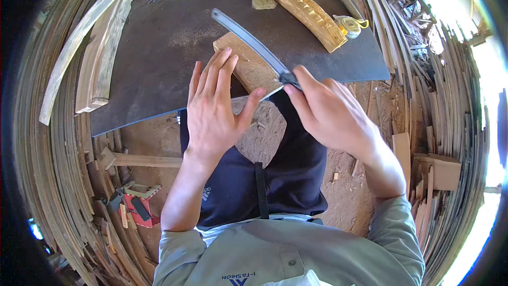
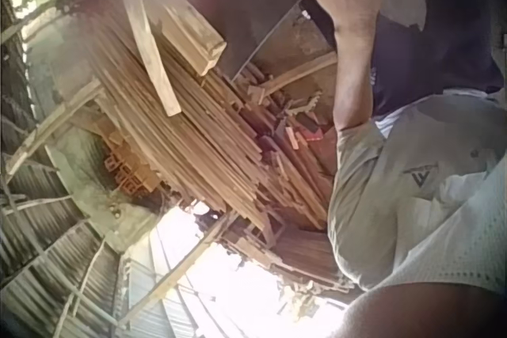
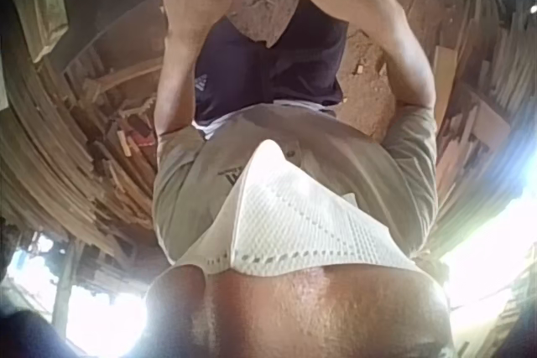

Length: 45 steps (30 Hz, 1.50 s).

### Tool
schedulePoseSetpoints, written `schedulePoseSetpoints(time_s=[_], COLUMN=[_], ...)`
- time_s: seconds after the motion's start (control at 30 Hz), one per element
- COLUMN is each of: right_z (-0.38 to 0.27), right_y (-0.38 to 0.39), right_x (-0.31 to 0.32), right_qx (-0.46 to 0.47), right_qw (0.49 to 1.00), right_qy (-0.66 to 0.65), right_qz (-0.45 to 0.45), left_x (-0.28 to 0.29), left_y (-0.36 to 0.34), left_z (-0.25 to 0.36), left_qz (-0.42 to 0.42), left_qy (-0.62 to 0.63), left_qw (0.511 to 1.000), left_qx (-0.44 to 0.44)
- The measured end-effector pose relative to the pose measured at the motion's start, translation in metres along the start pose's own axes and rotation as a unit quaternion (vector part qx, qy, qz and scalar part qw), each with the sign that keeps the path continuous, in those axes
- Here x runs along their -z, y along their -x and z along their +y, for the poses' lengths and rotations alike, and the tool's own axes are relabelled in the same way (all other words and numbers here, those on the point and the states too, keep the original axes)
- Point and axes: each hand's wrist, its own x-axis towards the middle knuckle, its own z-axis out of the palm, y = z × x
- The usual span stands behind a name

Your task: Sawing a small block of wood using a handheld hacksaw blade.

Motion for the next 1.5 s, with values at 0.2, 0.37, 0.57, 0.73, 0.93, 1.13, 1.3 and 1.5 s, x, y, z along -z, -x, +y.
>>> schedulePoseSetpoints(time_s=[0.2,0.37,0.57,0.73,0.93,1.13,1.3,1.5], right_z=[-0.013,-0.023,-0.035,-0.037,-0.039,-0.040,-0.040,-0.037], right_y=[-0.031,-0.039,-0.042,-0.045,-0.047,-0.049,-0.054,-0.056], right_x=[0.003,0.011,0.015,0.012,0.011,0.011,0.010,0.011], right_qx=[0.048,-0.006,-0.013,-0.016,-0.017,-0.017,-0.025,-0.018], right_qw=[0.994,0.989,0.984,0.982,0.980,0.980,0.981,0.981], right_qy=[0.078,0.086,0.121,0.140,0.157,0.150,0.128,0.122], right_qz=[-0.057,-0.116,-0.129,-0.125,-0.123,-0.126,-0.141,-0.152], left_x=[0.010,0.015,0.010,0.009,0.010,0.009,0.010,0.012], left_y=[-0.004,-0.008,-0.006,-0.004,-0.003,-0.002,-0.002,-0.003], left_z=[-0.003,-0.010,-0.018,-0.022,-0.023,-0.024,-0.025,-0.027], left_qz=[-0.022,-0.064,-0.041,-0.039,-0.042,-0.037,-0.039,-0.052], left_qy=[-0.079,-0.052,-0.061,-0.059,-0.051,-0.056,-0.052,-0.051], left_qw=[0.996,0.996,0.995,0.995,0.996,0.995,0.995,0.994], left_qx=[-0.035,-0.045,-0.062,-0.066,-0.066,-0.067,-0.070,-0.080])
